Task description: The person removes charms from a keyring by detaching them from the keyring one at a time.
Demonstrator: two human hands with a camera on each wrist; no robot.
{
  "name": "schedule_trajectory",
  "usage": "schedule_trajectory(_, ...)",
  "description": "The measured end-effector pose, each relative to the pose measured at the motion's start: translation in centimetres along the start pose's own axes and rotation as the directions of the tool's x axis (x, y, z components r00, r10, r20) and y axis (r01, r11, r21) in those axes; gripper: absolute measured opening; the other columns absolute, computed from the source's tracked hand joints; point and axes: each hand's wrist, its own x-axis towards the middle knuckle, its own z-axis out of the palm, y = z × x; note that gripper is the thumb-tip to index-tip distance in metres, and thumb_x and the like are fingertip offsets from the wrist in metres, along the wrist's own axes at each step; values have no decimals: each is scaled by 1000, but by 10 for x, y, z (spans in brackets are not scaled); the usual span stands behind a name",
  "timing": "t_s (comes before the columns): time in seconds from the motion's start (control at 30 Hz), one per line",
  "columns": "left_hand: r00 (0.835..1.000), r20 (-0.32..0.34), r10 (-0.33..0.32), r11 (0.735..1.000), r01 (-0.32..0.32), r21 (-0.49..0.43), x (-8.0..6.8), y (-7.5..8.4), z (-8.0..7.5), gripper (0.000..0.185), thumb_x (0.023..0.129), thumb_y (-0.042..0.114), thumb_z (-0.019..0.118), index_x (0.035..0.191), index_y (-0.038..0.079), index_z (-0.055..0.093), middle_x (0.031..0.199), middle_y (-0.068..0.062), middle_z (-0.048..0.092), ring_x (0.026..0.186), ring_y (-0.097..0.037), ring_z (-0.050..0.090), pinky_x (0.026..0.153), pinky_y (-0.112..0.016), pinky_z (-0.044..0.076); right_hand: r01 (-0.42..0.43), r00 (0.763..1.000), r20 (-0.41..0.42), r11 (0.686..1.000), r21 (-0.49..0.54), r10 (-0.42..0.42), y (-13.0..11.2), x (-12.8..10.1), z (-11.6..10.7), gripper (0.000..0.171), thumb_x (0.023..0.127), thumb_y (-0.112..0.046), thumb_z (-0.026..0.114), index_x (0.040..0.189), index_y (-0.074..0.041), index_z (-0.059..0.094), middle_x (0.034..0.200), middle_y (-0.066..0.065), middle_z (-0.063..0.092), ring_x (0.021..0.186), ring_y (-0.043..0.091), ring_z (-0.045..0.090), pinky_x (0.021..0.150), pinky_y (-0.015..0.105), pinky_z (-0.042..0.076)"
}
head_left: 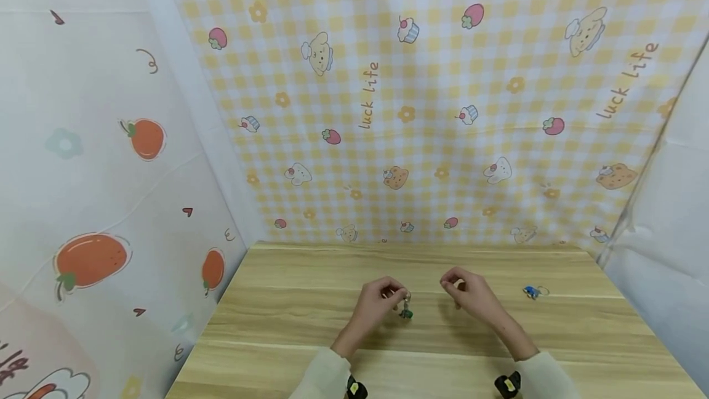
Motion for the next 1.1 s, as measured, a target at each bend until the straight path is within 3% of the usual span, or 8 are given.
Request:
schedule_trajectory(0.2,1000,9,26,1000,-26,-12,0,1,8,13,103,21,73,101,10,79,90,-10,76,70,-4,63,63,-19,54,101,990,96,993,68,-107,-3,-2,18,16,107,-13,66,115,0,68,104,17,68,61,22,65,53,27,52)
schedule_trajectory(0.43,1000,12,16,999,-16,-35,-1,2,15,13,104,23,72,102,12,79,90,-12,76,70,-7,63,63,-19,53,130,981,127,981,141,-148,-4,-5,31,9,105,-15,68,113,-9,70,106,11,68,66,31,67,59,38,60)
schedule_trajectory(0.7,1000,4,7,998,-6,-67,-3,4,17,13,104,22,72,101,11,78,94,-23,74,71,-11,65,63,-18,52,183,975,103,973,142,-199,-1,-7,42,5,104,-15,70,108,-11,72,100,11,72,62,32,66,56,33,58)
schedule_trajectory(0.87,1000,10,-4,997,5,-79,-4,5,17,14,104,23,71,102,12,78,96,-21,76,71,-9,64,65,-18,52,186,977,78,974,130,-197,-3,-11,44,3,104,-13,69,105,-11,71,98,14,71,62,31,66,55,31,57)
schedule_trajectory(1.1,1000,17,-3,997,4,-79,-3,2,17,13,105,23,71,103,13,78,96,-17,75,72,-8,63,65,-20,53,141,988,43,983,117,-147,-7,-13,43,5,104,-11,68,101,-7,70,97,9,69,63,30,65,54,28,55)
